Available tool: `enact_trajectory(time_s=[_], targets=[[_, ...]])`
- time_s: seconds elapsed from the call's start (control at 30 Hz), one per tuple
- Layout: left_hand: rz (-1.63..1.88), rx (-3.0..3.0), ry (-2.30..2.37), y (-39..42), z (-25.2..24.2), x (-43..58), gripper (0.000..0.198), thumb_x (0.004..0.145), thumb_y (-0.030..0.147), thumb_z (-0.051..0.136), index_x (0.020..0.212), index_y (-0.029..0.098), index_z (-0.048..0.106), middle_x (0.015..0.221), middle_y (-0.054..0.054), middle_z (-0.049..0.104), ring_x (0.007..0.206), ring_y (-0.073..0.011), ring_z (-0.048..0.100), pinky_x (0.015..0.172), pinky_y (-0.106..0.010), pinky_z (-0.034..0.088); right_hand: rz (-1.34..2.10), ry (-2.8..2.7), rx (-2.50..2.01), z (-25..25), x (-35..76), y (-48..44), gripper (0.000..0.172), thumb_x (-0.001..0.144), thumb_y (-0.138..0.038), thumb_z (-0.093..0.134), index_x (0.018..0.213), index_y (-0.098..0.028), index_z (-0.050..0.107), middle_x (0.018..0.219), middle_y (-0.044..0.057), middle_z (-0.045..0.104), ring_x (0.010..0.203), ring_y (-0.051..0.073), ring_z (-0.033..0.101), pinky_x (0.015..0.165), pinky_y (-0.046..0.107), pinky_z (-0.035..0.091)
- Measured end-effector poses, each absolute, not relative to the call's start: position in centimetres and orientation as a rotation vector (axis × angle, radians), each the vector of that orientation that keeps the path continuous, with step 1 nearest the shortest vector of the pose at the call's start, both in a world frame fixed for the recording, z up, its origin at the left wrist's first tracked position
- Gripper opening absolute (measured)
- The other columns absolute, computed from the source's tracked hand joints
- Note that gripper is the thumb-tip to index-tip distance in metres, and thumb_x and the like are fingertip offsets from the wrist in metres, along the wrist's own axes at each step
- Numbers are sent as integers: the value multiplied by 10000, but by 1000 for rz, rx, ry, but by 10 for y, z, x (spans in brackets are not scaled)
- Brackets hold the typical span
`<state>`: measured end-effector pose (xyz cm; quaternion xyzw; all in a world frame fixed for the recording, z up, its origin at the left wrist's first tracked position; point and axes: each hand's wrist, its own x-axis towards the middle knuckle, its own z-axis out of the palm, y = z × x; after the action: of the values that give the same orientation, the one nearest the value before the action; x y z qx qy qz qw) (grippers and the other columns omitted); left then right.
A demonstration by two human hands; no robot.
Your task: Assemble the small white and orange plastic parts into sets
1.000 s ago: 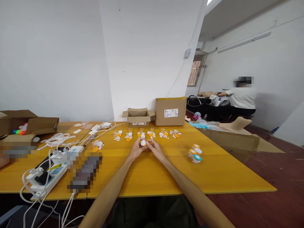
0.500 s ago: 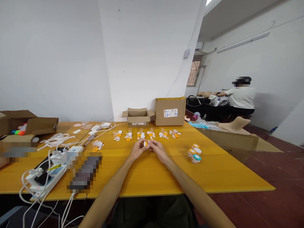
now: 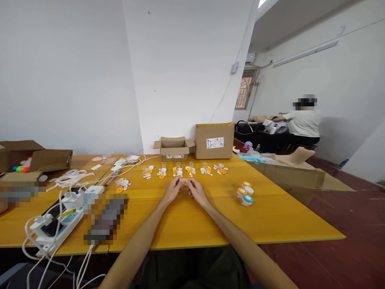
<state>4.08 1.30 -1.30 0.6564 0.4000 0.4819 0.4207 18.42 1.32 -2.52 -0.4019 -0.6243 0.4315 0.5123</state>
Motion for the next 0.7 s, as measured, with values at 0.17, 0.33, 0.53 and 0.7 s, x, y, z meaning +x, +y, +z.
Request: enact_trajectory(time_s=[0.17, 0.33, 0.53, 0.7], targets=[[1226, 1613, 1004, 13, -12, 41, 502, 765, 696, 547, 742, 195, 519, 619, 54, 477, 538, -101, 442, 534, -239, 375, 891, -1590, -888, -32, 185, 16, 382, 806, -600, 558, 898, -231, 588, 784, 4, 641, 650, 159, 581, 604, 286, 484], [1250, 1604, 1015, 13, -12, 40, 494, 772, 688, 544, 717, 198, 501, 628, 49, 485, 538, -100, 432, 537, -241, 373, 844, -1589, -892, -38, 185, 21, 368, 764, -526, 639, 978, -234, 571, 965, 39, 670, 780, 182, 621, 719, 315, 506], [1243, 1638, 1018, 14, -14, 40, 444, 809, 635, 539, 786, 193, 559, 638, 45, 515, 547, -110, 449, 560, -248, 389, 924, -1562, -905, -37, 186, 20, 380, 762, -563, 636, 931, -233, 554, 797, 14, 654, 728, 185, 605, 658, 307, 492], [1242, 1667, 1001, 14, -13, 41, 431, 808, 617, 561, 782, 188, 591, 613, 46, 512, 534, -111, 457, 554, -246, 395, 913, -1619, -895, -26, 187, 13, 341, 807, -567, 565, 828, -228, 558, 728, -1, 625, 654, 168, 569, 623, 299, 472]])
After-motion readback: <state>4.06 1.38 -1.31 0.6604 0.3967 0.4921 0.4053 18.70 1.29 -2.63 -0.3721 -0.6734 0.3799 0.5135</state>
